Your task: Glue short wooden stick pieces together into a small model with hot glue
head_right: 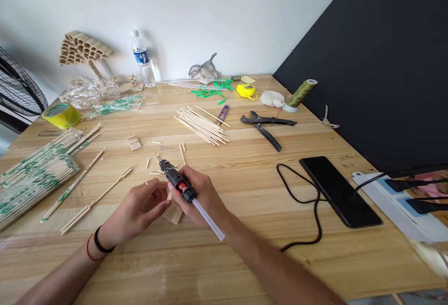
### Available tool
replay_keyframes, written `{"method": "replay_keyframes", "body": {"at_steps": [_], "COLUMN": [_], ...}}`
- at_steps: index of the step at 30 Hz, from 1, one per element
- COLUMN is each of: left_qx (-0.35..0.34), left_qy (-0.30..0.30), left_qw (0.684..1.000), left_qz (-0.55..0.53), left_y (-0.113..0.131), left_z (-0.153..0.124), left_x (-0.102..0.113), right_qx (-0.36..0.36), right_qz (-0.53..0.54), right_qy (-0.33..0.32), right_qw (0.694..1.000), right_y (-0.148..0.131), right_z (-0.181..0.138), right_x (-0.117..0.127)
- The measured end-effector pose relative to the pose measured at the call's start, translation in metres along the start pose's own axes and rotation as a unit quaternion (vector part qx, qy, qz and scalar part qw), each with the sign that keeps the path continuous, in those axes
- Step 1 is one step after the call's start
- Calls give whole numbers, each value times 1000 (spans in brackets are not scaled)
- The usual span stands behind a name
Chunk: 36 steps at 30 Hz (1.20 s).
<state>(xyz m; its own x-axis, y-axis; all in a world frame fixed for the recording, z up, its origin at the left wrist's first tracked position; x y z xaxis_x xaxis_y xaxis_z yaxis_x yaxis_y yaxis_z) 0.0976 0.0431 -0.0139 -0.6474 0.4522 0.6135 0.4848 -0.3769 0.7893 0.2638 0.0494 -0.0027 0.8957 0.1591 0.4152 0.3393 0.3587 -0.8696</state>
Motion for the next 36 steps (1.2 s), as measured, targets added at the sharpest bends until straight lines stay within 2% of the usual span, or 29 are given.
{"method": "replay_keyframes", "body": {"at_steps": [36], "left_qx": [6], "left_qy": [-16], "left_qw": [1000], "left_qz": [7], "left_y": [0], "left_z": [-1], "left_x": [-4], "right_qx": [9], "right_qz": [16], "right_qy": [-16], "right_qw": [1000], "right_y": [0], "right_z": [-1], "right_x": [-2]}}
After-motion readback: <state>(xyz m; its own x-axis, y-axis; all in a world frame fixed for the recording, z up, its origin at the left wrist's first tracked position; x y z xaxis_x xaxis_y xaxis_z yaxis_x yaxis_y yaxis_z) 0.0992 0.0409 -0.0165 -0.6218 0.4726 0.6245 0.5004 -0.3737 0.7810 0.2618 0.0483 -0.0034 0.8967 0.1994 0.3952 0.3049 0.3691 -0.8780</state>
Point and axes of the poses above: each hand's wrist, its own z-axis towards the middle knuckle, its own x-axis out of the back of the hand, y = z × x, the point moved 5 cm from there along z, towards the middle knuckle, and after that the axes turned 4 degrees about -y, right-handed, at the moved point
